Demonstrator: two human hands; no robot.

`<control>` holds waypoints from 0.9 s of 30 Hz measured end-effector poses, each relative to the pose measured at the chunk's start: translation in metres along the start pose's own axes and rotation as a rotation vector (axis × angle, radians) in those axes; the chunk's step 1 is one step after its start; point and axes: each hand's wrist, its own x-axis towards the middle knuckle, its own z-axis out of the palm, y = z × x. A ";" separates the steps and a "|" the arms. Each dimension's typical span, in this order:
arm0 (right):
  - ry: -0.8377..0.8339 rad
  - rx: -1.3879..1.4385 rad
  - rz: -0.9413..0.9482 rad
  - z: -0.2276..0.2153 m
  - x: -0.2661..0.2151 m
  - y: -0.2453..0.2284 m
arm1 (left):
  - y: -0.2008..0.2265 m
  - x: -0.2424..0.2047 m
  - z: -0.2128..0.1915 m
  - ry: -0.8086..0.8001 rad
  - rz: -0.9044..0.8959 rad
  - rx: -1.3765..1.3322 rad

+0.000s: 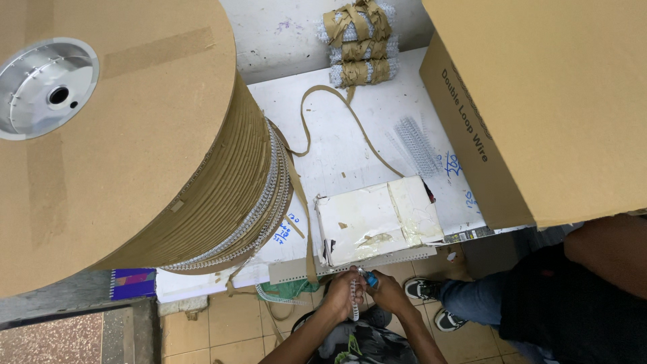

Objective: The person cuts a length of double loop wire from a large spool using pliers, then bundles the cut pieces with a brown paper strip. They repeat this process, cutting additional lengths of wire and placing them on the table.

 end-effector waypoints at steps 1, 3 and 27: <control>-0.001 -0.001 0.001 0.004 0.000 -0.002 | 0.000 0.001 0.003 0.000 -0.001 -0.001; 0.049 0.015 0.099 0.012 0.001 -0.005 | -0.001 0.005 0.010 0.066 -0.015 -0.054; 0.416 1.819 0.193 -0.066 -0.001 0.034 | -0.005 0.029 0.004 0.042 -0.076 -0.329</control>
